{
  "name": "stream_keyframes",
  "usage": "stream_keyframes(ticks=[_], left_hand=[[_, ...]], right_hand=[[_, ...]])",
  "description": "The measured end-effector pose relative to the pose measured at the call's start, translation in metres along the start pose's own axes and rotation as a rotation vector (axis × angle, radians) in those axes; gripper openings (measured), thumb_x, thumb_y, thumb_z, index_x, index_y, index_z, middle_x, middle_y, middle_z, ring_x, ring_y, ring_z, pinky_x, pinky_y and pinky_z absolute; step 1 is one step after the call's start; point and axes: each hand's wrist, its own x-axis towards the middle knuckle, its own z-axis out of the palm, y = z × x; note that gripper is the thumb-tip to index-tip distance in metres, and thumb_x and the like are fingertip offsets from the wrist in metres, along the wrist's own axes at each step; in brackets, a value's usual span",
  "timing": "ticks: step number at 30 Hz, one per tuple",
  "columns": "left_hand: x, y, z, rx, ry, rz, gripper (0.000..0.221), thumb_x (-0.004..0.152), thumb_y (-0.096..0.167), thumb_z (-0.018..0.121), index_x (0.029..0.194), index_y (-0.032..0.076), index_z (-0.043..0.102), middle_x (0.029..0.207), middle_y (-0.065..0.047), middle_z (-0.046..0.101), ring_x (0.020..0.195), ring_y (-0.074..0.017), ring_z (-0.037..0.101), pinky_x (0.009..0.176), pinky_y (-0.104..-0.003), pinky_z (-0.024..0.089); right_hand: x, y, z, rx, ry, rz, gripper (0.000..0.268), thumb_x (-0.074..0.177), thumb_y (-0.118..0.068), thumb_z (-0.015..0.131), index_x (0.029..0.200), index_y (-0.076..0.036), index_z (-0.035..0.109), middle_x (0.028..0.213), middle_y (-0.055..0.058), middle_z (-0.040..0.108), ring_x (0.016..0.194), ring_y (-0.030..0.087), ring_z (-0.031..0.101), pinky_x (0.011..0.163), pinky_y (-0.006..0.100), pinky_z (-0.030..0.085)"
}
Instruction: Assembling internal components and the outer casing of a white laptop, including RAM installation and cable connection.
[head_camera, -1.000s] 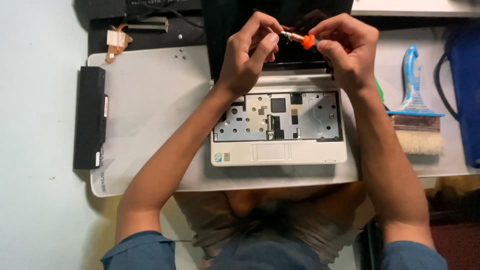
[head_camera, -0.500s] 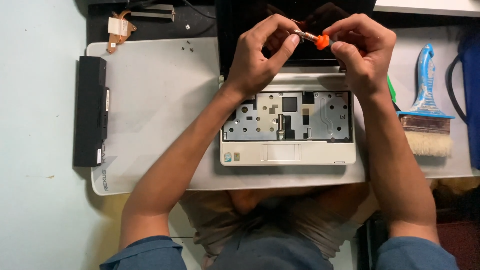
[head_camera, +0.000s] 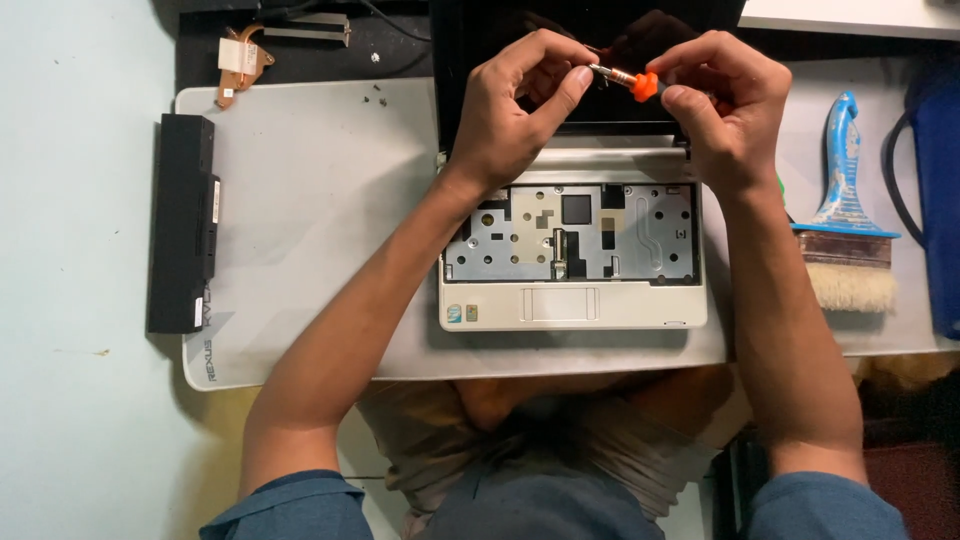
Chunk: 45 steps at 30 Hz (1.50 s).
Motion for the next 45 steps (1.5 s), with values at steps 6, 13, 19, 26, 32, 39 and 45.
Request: stream_keyframes(ticks=[6, 13, 19, 26, 32, 39, 45], left_hand=[[-0.001, -0.009, 0.001, 0.080, 0.018, 0.054, 0.010, 0.116, 0.013, 0.080, 0.124, 0.014, 0.085, 0.100, 0.003, 0.069, 0.077, -0.0065, 0.056, 0.070, -0.023, 0.048], [-0.009, -0.027, 0.007, 0.403, -0.049, 0.272, 0.016, 0.119, 0.003, 0.077, 0.134, 0.008, 0.077, 0.111, -0.005, 0.068, 0.078, -0.0167, 0.062, 0.075, -0.031, 0.056], [-0.009, -0.029, 0.007, 0.463, -0.066, 0.352, 0.018, 0.118, -0.002, 0.078, 0.135, 0.004, 0.075, 0.109, -0.007, 0.063, 0.085, -0.0203, 0.069, 0.079, -0.032, 0.068], [-0.008, -0.023, 0.008, 0.461, -0.063, 0.336, 0.015, 0.118, 0.000, 0.079, 0.131, 0.005, 0.075, 0.109, -0.006, 0.063, 0.084, -0.0199, 0.070, 0.078, -0.033, 0.067], [-0.007, -0.020, 0.009, 0.426, -0.055, 0.314, 0.013, 0.118, 0.002, 0.079, 0.130, 0.005, 0.075, 0.114, -0.005, 0.069, 0.086, -0.0178, 0.074, 0.080, -0.030, 0.069], [-0.008, -0.020, 0.008, 0.410, -0.049, 0.290, 0.011, 0.119, 0.006, 0.077, 0.130, 0.008, 0.075, 0.109, -0.003, 0.068, 0.077, -0.0148, 0.063, 0.071, -0.029, 0.060], [-0.008, -0.021, 0.007, 0.402, -0.058, 0.275, 0.012, 0.119, 0.006, 0.077, 0.131, 0.008, 0.076, 0.110, -0.004, 0.067, 0.078, -0.0164, 0.063, 0.073, -0.031, 0.059]], right_hand=[[0.000, -0.006, -0.004, -0.101, -0.020, -0.012, 0.020, 0.113, 0.000, 0.070, 0.127, 0.010, 0.081, 0.102, 0.012, 0.068, 0.079, 0.014, 0.051, 0.071, 0.028, 0.035], [0.002, -0.011, -0.021, -0.397, -0.078, -0.294, 0.025, 0.103, 0.013, 0.075, 0.122, 0.011, 0.090, 0.104, 0.019, 0.073, 0.081, 0.026, 0.058, 0.074, 0.038, 0.042], [-0.004, -0.024, -0.032, -0.498, -0.089, -0.338, 0.031, 0.111, 0.020, 0.091, 0.138, 0.007, 0.099, 0.129, 0.024, 0.065, 0.084, 0.025, 0.060, 0.075, 0.035, 0.059], [0.001, -0.017, -0.030, -0.380, -0.029, -0.385, 0.031, 0.127, 0.005, 0.094, 0.142, 0.016, 0.069, 0.128, 0.032, 0.083, 0.107, 0.041, 0.082, 0.090, 0.049, 0.068], [-0.002, -0.012, -0.024, -0.230, 0.055, -0.304, 0.024, 0.128, 0.010, 0.085, 0.139, 0.017, 0.065, 0.125, 0.034, 0.079, 0.109, 0.043, 0.081, 0.095, 0.049, 0.066], [-0.001, -0.019, -0.019, -0.181, 0.084, -0.271, 0.021, 0.122, 0.017, 0.079, 0.135, 0.017, 0.062, 0.121, 0.033, 0.076, 0.108, 0.041, 0.076, 0.097, 0.049, 0.064], [0.001, -0.020, -0.020, -0.288, 0.039, -0.385, 0.018, 0.126, 0.010, 0.080, 0.136, 0.018, 0.067, 0.124, 0.034, 0.077, 0.111, 0.043, 0.078, 0.097, 0.051, 0.067]])
